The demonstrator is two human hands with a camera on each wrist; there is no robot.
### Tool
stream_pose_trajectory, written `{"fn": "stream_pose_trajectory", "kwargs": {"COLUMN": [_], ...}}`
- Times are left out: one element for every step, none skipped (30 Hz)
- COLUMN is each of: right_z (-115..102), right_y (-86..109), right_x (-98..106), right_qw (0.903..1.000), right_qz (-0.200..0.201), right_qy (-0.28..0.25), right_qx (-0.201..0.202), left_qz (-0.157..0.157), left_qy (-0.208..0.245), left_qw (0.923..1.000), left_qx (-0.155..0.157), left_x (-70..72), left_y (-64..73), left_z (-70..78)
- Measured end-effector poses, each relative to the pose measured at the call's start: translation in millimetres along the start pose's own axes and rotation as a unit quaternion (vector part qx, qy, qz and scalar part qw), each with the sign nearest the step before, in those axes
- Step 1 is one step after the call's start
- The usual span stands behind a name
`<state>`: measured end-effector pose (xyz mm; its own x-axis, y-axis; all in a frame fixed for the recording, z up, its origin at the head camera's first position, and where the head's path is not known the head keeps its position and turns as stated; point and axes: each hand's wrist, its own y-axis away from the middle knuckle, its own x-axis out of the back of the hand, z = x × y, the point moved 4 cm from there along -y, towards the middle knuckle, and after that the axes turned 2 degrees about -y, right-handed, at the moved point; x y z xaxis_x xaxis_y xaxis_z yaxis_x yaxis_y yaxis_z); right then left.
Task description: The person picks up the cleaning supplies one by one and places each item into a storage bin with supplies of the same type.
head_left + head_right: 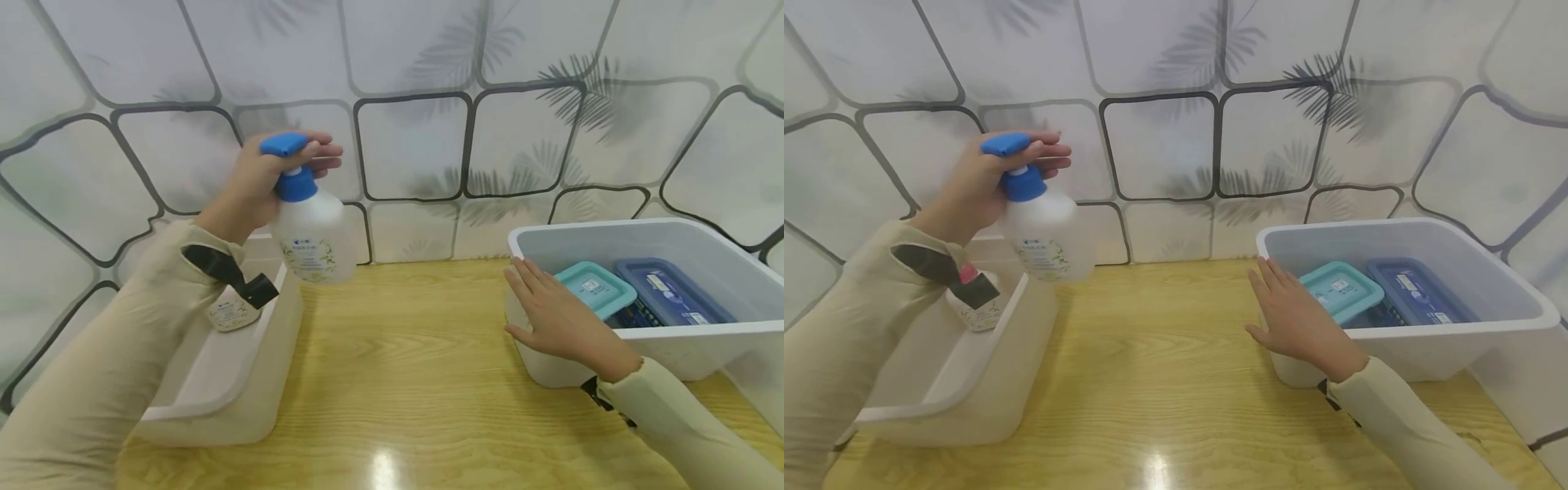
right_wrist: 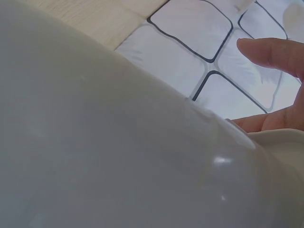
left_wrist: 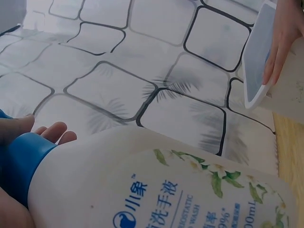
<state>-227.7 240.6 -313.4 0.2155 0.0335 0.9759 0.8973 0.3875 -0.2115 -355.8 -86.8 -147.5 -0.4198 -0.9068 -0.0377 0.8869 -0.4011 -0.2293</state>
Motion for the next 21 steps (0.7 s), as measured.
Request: {"fn": "stream_pose_trajectory", "kwargs": {"right_z": [0.1, 0.1, 0.3, 0.1, 0.1, 0.1, 0.1, 0.0, -0.1, -0.2, -0.4, -0.6, -0.8, -1.0, -1.2, -1.3, -1.4, -1.3, -1.2, -1.0, -0.7], "right_y": [0.2, 0.4, 0.6, 0.8, 0.8, 0.8, 0.8, 0.8, 0.7, 0.6, 0.4, 0.2, 0.0, -0.2, -0.4, -0.6, -0.6, -0.5, -0.4, -0.1, 0.2], "right_x": [0.3, 0.5, 0.2, 0.5, 0.2, 0.1, -0.3, -0.7, -1.0, -1.1, -1.2, -1.2, -1.1, -1.0, -0.8, -0.7, -0.5, -0.3, 0.0, 0.2, 0.4], "right_qw": [1.0000, 1.0000, 1.0000, 1.0000, 1.0000, 1.0000, 1.0000, 1.0000, 1.0000, 1.0000, 1.0000, 1.0000, 1.0000, 1.0000, 1.0000, 1.0000, 1.0000, 1.0000, 1.0000, 1.0000, 1.0000], "right_qz": [-0.001, -0.002, -0.002, -0.003, -0.003, -0.002, -0.002, -0.002, -0.002, -0.003, -0.002, -0.003, -0.003, -0.003, -0.003, -0.003, -0.004, -0.004, -0.004, -0.004, -0.004], "right_qy": [0.001, 0.001, 0.001, 0.001, 0.001, 0.001, 0.000, 0.000, -0.001, -0.001, -0.002, -0.002, -0.003, -0.003, -0.004, -0.004, -0.004, -0.004, -0.005, -0.004, -0.003], "right_qx": [-0.001, -0.002, -0.002, -0.003, -0.002, -0.002, -0.001, -0.001, -0.002, -0.002, -0.002, -0.002, -0.001, -0.001, -0.001, -0.001, -0.001, -0.001, -0.002, -0.002, -0.003], "left_qz": [0.002, 0.004, 0.004, 0.005, 0.006, 0.008, 0.010, 0.012, 0.013, 0.015, 0.016, 0.017, 0.019, 0.020, 0.022, 0.024, 0.027, 0.028, 0.030, 0.031, 0.032], "left_qy": [0.007, 0.012, 0.014, 0.014, 0.016, 0.016, 0.016, 0.015, 0.015, 0.017, 0.019, 0.018, 0.019, 0.018, 0.015, 0.013, 0.012, 0.014, 0.019, 0.024, 0.030], "left_qw": [1.0000, 0.9999, 0.9999, 0.9999, 0.9998, 0.9998, 0.9998, 0.9998, 0.9998, 0.9997, 0.9997, 0.9997, 0.9996, 0.9996, 0.9996, 0.9996, 0.9995, 0.9994, 0.9993, 0.9991, 0.9989], "left_qx": [-0.001, -0.003, -0.005, -0.007, -0.008, -0.008, -0.007, -0.006, -0.005, -0.003, -0.001, 0.000, 0.001, 0.003, 0.006, 0.008, 0.011, 0.014, 0.014, 0.016, 0.017], "left_x": [2.9, 5.6, 8.4, 11.2, 14.2, 17.2, 20.1, 23.0, 25.9, 28.8, 31.9, 34.9, 38.1, 41.4, 44.8, 48.0, 51.3, 54.3, 57.2, 60.1, 63.0], "left_y": [1.2, 2.4, 3.7, 5.2, 6.7, 8.2, 9.7, 11.2, 12.7, 14.3, 15.9, 17.6, 19.5, 21.5, 23.5, 25.5, 27.3, 28.8, 30.0, 31.1, 32.2], "left_z": [0.4, 0.9, 1.4, 1.9, 2.2, 2.5, 2.6, 2.8, 2.9, 3.0, 3.2, 3.5, 3.9, 4.3, 4.7, 5.0, 5.1, 5.1, 4.9, 4.5, 3.9]}}
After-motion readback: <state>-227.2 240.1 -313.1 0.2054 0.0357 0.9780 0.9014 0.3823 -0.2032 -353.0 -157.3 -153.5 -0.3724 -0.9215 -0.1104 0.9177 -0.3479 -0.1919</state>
